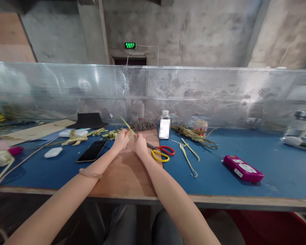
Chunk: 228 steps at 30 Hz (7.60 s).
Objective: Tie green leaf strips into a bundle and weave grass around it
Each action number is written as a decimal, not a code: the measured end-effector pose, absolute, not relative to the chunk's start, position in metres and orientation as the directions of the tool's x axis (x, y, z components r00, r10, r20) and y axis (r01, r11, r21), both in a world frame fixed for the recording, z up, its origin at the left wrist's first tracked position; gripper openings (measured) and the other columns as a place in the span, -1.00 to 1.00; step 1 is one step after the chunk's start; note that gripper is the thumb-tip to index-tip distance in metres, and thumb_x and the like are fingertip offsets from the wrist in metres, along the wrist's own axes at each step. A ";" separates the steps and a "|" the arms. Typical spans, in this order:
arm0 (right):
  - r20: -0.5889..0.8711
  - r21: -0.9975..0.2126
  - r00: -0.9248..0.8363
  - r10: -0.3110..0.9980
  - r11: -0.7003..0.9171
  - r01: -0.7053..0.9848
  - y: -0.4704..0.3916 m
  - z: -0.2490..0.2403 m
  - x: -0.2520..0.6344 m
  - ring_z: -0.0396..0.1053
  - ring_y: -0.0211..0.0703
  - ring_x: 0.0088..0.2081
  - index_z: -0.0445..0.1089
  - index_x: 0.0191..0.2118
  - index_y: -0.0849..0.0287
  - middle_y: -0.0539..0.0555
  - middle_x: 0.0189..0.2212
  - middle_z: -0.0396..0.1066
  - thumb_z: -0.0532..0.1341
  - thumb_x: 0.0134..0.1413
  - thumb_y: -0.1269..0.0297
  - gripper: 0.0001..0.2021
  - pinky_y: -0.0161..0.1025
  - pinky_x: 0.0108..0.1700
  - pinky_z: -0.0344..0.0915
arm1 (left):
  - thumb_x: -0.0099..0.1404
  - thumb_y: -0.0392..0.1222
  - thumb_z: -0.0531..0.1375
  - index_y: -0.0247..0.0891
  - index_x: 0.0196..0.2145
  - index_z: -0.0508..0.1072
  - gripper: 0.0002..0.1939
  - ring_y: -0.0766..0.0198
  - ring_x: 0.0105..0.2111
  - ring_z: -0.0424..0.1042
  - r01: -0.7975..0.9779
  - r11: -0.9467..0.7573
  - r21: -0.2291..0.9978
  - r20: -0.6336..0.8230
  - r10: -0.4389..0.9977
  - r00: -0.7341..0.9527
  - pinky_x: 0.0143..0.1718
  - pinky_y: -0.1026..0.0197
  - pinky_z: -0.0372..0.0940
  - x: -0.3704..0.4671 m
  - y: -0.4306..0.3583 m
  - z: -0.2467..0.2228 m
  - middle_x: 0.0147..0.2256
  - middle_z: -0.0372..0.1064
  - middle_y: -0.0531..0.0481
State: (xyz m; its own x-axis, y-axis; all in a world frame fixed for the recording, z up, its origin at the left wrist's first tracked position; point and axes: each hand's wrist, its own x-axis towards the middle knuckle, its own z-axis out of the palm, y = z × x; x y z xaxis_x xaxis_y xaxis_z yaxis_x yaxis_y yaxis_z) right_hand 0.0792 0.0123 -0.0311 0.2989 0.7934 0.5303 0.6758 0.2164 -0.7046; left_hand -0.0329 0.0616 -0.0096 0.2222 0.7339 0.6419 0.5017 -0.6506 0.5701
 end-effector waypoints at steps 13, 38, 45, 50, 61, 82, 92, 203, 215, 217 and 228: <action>0.572 -0.735 0.284 0.770 0.327 0.594 0.004 -0.026 0.087 0.33 -0.23 -0.43 0.21 -0.39 0.15 -0.01 -0.50 0.34 -0.05 0.23 0.19 -0.77 -0.36 -0.37 0.20 | 0.30 -0.15 -0.02 -0.21 -0.41 0.23 -0.84 0.31 -0.74 0.28 0.295 -0.603 0.741 0.454 0.774 0.442 -0.65 0.28 0.18 -0.026 0.045 -0.013 -0.67 0.30 0.11; 0.568 -0.627 0.234 0.789 0.231 0.744 -0.008 -0.018 0.072 0.36 -0.13 -0.42 0.21 -0.41 0.14 0.12 -0.47 0.40 -0.12 0.31 0.20 -0.69 -0.33 -0.40 0.09 | 0.32 -0.11 -0.01 -0.20 -0.53 0.19 -0.73 0.29 -0.57 0.19 0.379 -0.726 0.574 0.697 0.676 0.240 -0.50 0.28 0.06 -0.029 0.042 -0.004 -0.63 0.11 0.11; 0.579 -0.628 0.215 0.787 0.262 0.733 -0.002 -0.019 0.076 0.38 -0.10 -0.37 0.25 -0.42 0.16 0.16 -0.44 0.41 -0.08 0.28 0.27 -0.72 -0.31 -0.34 0.12 | 0.29 -0.10 0.01 -0.21 -0.53 0.22 -0.74 0.30 -0.57 0.18 0.374 -0.729 0.574 0.690 0.676 0.258 -0.49 0.27 0.05 -0.030 0.049 -0.002 -0.63 0.13 0.11; 0.574 -0.669 0.227 0.786 0.291 0.684 -0.001 -0.018 0.088 0.35 -0.14 -0.38 0.22 -0.48 0.15 0.10 -0.48 0.37 -0.07 0.24 0.27 -0.72 -0.31 -0.33 0.14 | 0.27 -0.06 0.03 -0.22 -0.54 0.21 -0.73 0.32 -0.59 0.16 0.358 -0.701 0.617 0.674 0.705 0.220 -0.54 0.29 0.05 -0.036 0.051 0.001 -0.64 0.08 0.13; 0.474 -0.811 0.178 0.862 0.349 0.469 -0.013 -0.016 0.110 0.22 -0.31 -0.62 0.16 -0.55 0.17 -0.07 -0.67 0.19 0.00 0.13 0.14 -0.70 -0.40 -0.59 0.18 | 0.23 -0.01 0.08 -0.23 -0.36 0.35 -0.77 0.40 -0.79 0.04 0.292 -0.617 0.731 0.530 0.782 0.327 -0.72 0.33 -0.03 -0.046 0.043 0.004 -0.74 0.08 0.18; 0.524 -0.850 0.566 0.637 0.342 0.402 -0.001 -0.017 0.137 0.15 -0.27 -0.59 0.17 -0.57 0.15 -0.09 -0.70 0.11 0.01 0.09 0.20 -0.73 -0.35 -0.52 0.08 | 0.16 -0.06 0.13 -0.28 -0.37 0.39 -0.78 0.36 -0.76 0.12 0.275 -0.534 0.799 0.530 0.843 0.096 -0.75 0.35 0.03 -0.059 0.060 0.007 -0.72 0.11 0.16; 0.438 -0.894 0.615 0.656 0.388 0.224 -0.001 -0.014 0.134 0.11 -0.31 -0.61 0.33 -0.47 0.22 -0.10 -0.69 0.11 0.03 0.09 0.17 -0.73 -0.36 -0.55 0.07 | 0.32 -0.21 -0.03 -0.27 -0.24 0.18 -0.91 0.26 -0.56 0.46 0.077 -0.389 0.918 0.366 0.906 0.212 -0.63 0.31 0.27 -0.046 0.057 0.002 -0.49 0.42 -0.02; 0.593 -0.800 0.272 0.758 0.513 0.312 -0.008 -0.009 0.098 0.20 -0.30 -0.53 0.31 -0.39 0.21 -0.03 -0.55 0.26 -0.02 -0.02 0.34 -0.82 -0.37 -0.49 0.16 | 0.16 -0.14 0.01 -0.25 -0.60 0.16 -0.77 0.51 -0.78 -0.16 0.023 -0.091 0.996 0.037 0.610 0.792 -0.77 0.43 -0.23 -0.028 0.022 0.005 -0.72 -0.09 0.17; 0.565 -0.824 0.381 0.732 0.477 0.307 -0.017 -0.003 0.105 0.25 -0.28 -0.47 0.29 -0.44 0.22 -0.03 -0.54 0.30 0.03 -0.14 0.37 -0.87 -0.37 -0.43 0.19 | 0.15 0.00 0.22 -0.30 -0.19 0.39 -0.64 0.23 -0.48 0.45 0.036 -0.198 0.980 0.102 0.640 0.762 -0.54 0.30 0.25 -0.034 0.033 -0.005 -0.41 0.46 -0.12; 0.565 -0.824 0.425 0.707 0.461 0.329 -0.015 -0.003 0.108 0.25 -0.27 -0.45 0.30 -0.40 0.21 -0.02 -0.51 0.32 0.03 -0.11 0.37 -0.87 -0.36 -0.41 0.20 | 0.13 0.02 0.23 -0.33 -0.20 0.41 -0.62 0.21 -0.42 0.47 0.039 -0.203 0.978 0.103 0.642 0.760 -0.44 0.24 0.30 -0.035 0.036 -0.007 -0.35 0.47 -0.15; 0.544 -0.826 0.373 0.751 0.401 0.397 -0.012 -0.007 0.108 0.38 -0.21 -0.37 0.37 -0.29 0.22 0.07 -0.38 0.44 0.09 0.02 0.32 -0.84 -0.29 -0.30 0.31 | 0.19 0.06 0.18 -0.36 -0.22 0.46 -0.60 0.18 -0.40 0.47 0.007 -0.191 0.982 0.108 0.588 0.802 -0.32 0.12 0.34 -0.030 0.036 -0.015 -0.37 0.48 -0.18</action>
State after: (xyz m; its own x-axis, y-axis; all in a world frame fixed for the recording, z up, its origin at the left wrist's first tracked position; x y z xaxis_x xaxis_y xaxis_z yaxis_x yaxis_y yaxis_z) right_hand 0.1081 -0.0115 -0.0067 0.3734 0.7511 0.5444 0.3974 0.4008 -0.8255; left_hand -0.0305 0.0360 -0.0148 0.8018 0.5877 0.1084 0.0070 -0.1906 0.9816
